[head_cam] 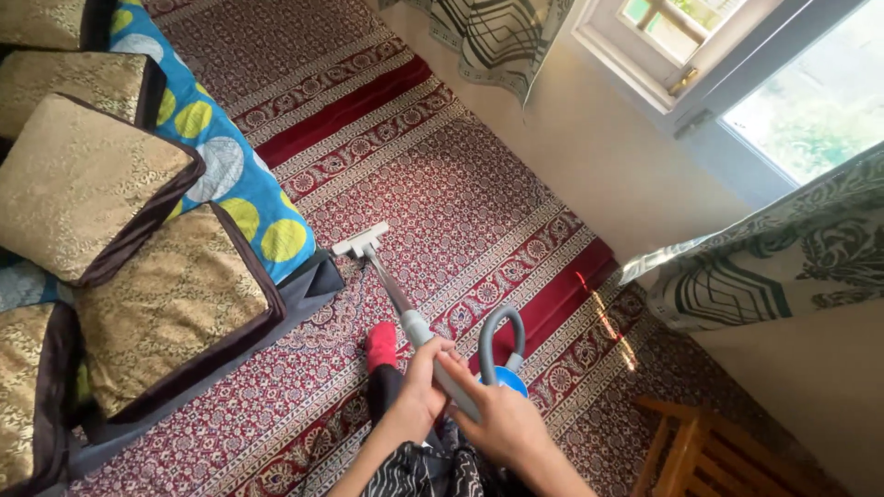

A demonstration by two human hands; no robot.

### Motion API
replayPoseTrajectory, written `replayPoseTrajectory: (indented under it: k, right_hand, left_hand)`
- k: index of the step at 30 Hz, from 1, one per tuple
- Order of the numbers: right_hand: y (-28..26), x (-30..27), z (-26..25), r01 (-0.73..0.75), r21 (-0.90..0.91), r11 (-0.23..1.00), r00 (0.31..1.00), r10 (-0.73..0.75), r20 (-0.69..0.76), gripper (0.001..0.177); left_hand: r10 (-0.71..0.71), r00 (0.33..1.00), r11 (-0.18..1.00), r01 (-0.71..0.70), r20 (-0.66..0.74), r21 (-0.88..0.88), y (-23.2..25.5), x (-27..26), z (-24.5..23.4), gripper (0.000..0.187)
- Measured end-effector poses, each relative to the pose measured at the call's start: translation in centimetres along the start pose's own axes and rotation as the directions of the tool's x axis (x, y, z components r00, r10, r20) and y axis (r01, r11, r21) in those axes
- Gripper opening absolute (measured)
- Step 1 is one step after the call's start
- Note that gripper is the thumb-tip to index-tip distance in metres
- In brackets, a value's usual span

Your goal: Vacuum the carpet in the bedroom.

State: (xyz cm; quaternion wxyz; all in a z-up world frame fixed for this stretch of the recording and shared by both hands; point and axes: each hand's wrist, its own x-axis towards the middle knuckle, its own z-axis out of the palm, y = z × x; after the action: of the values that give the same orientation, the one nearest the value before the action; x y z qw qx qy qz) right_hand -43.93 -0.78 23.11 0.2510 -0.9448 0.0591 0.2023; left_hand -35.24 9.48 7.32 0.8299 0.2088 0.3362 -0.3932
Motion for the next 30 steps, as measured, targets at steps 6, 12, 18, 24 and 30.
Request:
replayPoseTrajectory:
  k: [6,12,18,24,30]
  right_hand:
    - [0.4,3.0,5.6,0.013,0.067,0.998,0.999,-0.010,-0.050,0.077]
    - [-2.8,12.4,6.2,0.151,0.066,0.986,0.977,-0.139,-0.160,0.073]
    - [-6.4,25.2,4.2,0.142,-0.036,0.989,0.978,-0.146,-0.146,0.074]
    - [-9.9,35.2,3.0,0.180,-0.069,0.981,0.974,-0.187,-0.129,0.076]
    - [-11.9,34.0,2.5,0.171,0.017,0.985,0.983,-0.169,-0.077,0.080]
  left_hand:
    - [0.132,0.989,0.972,-0.115,-0.070,0.204,1.9,2.6,-3.7,0.013]
    - [0.205,0.968,0.963,-0.172,-0.147,0.209,11.5,9.1,-4.9,0.015]
    - [0.298,0.937,0.941,-0.255,-0.184,0.224,23.4,15.4,-1.6,0.018]
    - [0.332,0.939,0.930,-0.310,-0.091,0.198,33.8,20.3,-0.6,0.014]
    - [0.263,0.964,0.940,-0.265,0.040,0.215,34.6,18.0,-1.6,0.021]
